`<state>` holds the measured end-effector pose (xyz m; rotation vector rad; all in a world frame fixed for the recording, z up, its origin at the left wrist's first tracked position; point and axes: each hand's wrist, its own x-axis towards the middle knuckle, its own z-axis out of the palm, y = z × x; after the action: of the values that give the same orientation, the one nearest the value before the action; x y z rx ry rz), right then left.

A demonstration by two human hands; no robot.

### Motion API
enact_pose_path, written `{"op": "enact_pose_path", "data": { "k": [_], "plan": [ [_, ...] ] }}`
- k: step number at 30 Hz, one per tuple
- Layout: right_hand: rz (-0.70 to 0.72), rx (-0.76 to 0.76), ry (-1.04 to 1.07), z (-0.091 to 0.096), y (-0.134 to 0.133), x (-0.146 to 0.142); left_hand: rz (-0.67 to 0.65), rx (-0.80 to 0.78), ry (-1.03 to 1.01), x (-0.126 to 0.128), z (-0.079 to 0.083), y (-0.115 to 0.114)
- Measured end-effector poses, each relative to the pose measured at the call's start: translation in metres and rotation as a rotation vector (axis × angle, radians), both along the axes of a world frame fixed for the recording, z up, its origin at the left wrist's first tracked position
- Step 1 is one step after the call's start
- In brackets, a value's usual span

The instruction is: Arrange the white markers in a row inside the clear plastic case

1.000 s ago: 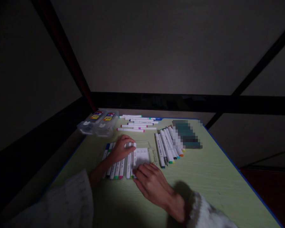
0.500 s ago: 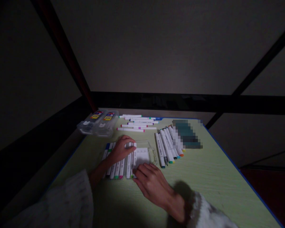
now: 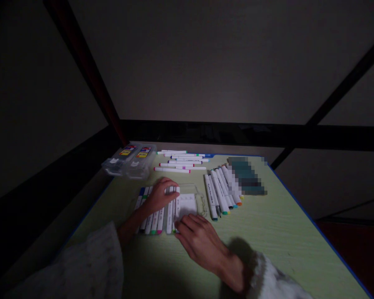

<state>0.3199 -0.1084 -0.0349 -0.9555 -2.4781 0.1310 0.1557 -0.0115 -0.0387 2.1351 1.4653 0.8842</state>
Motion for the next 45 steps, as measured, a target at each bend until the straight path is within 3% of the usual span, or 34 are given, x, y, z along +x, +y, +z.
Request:
{"op": "enact_pose_path", "data": {
  "k": [45],
  "plan": [
    [-0.03, -0.134, -0.06, -0.0009, 0.0006, 0.0026, 0.008, -0.006, 0.123, 0.0009, -0.0036, -0.0029]
  ]
}}
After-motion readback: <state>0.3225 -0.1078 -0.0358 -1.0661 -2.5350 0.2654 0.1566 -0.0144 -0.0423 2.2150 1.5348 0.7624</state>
